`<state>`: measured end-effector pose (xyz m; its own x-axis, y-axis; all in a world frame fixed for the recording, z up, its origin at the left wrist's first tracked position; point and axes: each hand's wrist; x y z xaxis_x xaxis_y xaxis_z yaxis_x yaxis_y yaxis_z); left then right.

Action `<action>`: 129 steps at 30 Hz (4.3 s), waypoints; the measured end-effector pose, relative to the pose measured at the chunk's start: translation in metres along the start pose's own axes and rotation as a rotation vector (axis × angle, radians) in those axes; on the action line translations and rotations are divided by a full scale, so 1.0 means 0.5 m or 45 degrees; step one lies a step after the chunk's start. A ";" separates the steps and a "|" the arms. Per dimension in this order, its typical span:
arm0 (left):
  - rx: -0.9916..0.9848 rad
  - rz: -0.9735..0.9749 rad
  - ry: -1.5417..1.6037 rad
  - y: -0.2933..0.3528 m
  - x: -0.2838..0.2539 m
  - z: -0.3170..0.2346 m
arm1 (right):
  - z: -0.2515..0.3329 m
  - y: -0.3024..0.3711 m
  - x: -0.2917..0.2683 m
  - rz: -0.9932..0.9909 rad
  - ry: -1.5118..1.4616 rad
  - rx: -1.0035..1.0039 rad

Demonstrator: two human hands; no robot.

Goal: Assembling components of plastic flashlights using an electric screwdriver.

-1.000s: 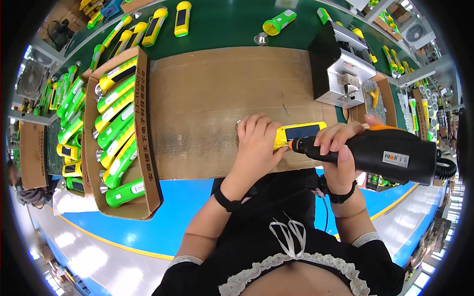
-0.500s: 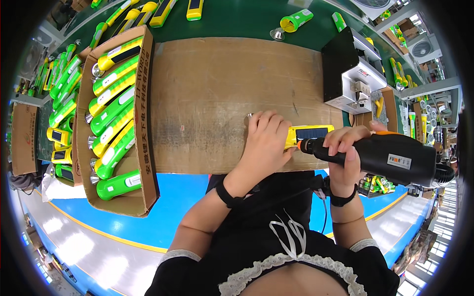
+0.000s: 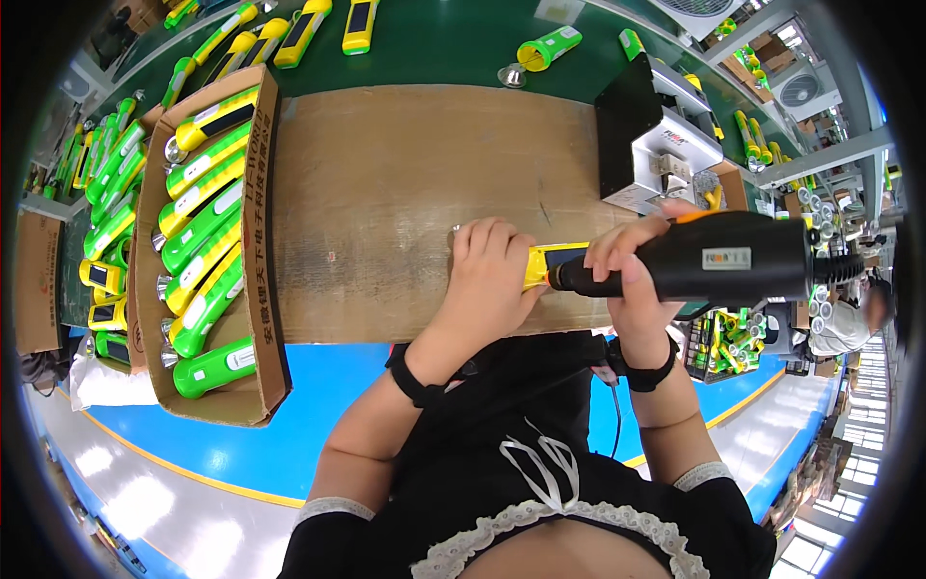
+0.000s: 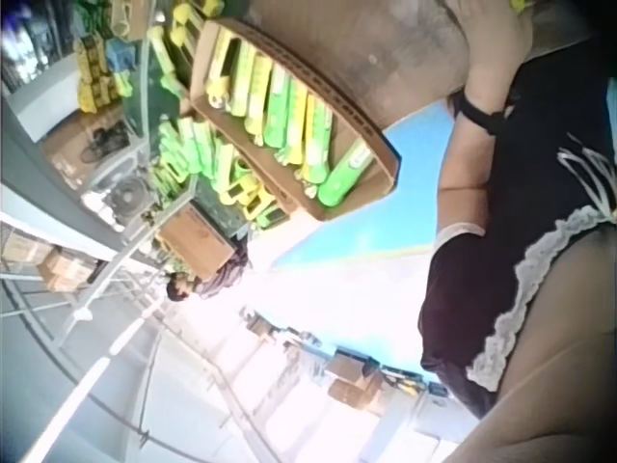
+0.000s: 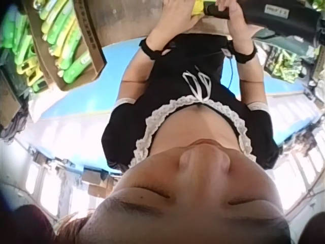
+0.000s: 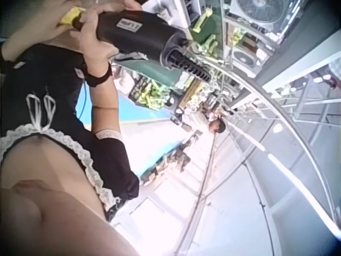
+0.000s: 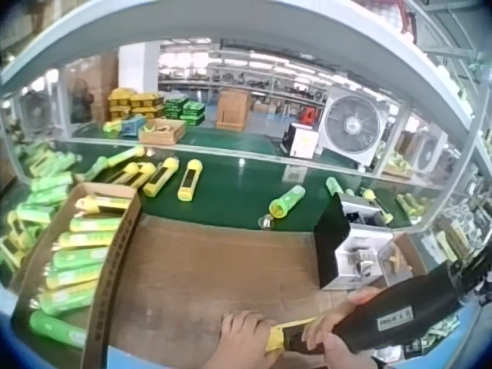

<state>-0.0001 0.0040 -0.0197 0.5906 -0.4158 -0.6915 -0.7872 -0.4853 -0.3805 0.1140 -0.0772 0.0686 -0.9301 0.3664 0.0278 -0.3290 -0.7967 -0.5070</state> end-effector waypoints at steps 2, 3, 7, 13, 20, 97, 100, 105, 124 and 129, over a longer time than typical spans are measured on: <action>-0.030 0.011 -0.044 0.004 -0.007 0.000 | 0.013 0.002 -0.037 0.029 -0.097 -0.173; -0.025 0.004 -0.049 0.006 -0.010 0.000 | 0.028 0.000 -0.049 -0.021 -0.140 -0.256; -0.012 0.016 -0.062 0.007 -0.008 -0.008 | 0.083 -0.048 -0.152 -0.460 0.155 -0.507; -0.001 0.072 -0.067 0.007 -0.013 -0.010 | 0.014 -0.129 -0.273 -0.602 0.365 -0.525; 0.034 0.139 -0.074 0.010 -0.023 -0.015 | 0.008 -0.159 -0.288 -0.449 0.325 -0.286; 0.040 0.068 -0.201 0.024 -0.017 -0.023 | -0.042 -0.065 0.004 0.190 -0.141 0.073; 0.035 0.146 -0.264 0.018 -0.024 -0.035 | -0.037 -0.071 -0.007 0.226 -0.170 0.083; -0.153 0.256 -0.497 0.012 -0.033 -0.056 | -0.019 -0.072 -0.012 -0.015 -0.256 0.130; -0.939 -0.175 -1.103 -0.601 -0.045 0.327 | 0.035 -0.006 -0.248 -0.599 0.269 -0.278; -1.149 0.154 -1.014 -0.485 -0.171 0.510 | 0.023 -0.020 -0.296 -0.665 0.218 -0.329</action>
<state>0.0952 0.3536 -0.0251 -0.0030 -0.0596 -0.9982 -0.2355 -0.9701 0.0586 0.2532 -0.1290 0.0796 -0.6099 0.7665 0.2014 -0.6645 -0.3562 -0.6569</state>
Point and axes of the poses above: each hand's wrist, its own y-axis away from the middle knuckle, its own x-axis out of the palm, z = x × y, and after that the axes turned 8 degrees about z, right-handed
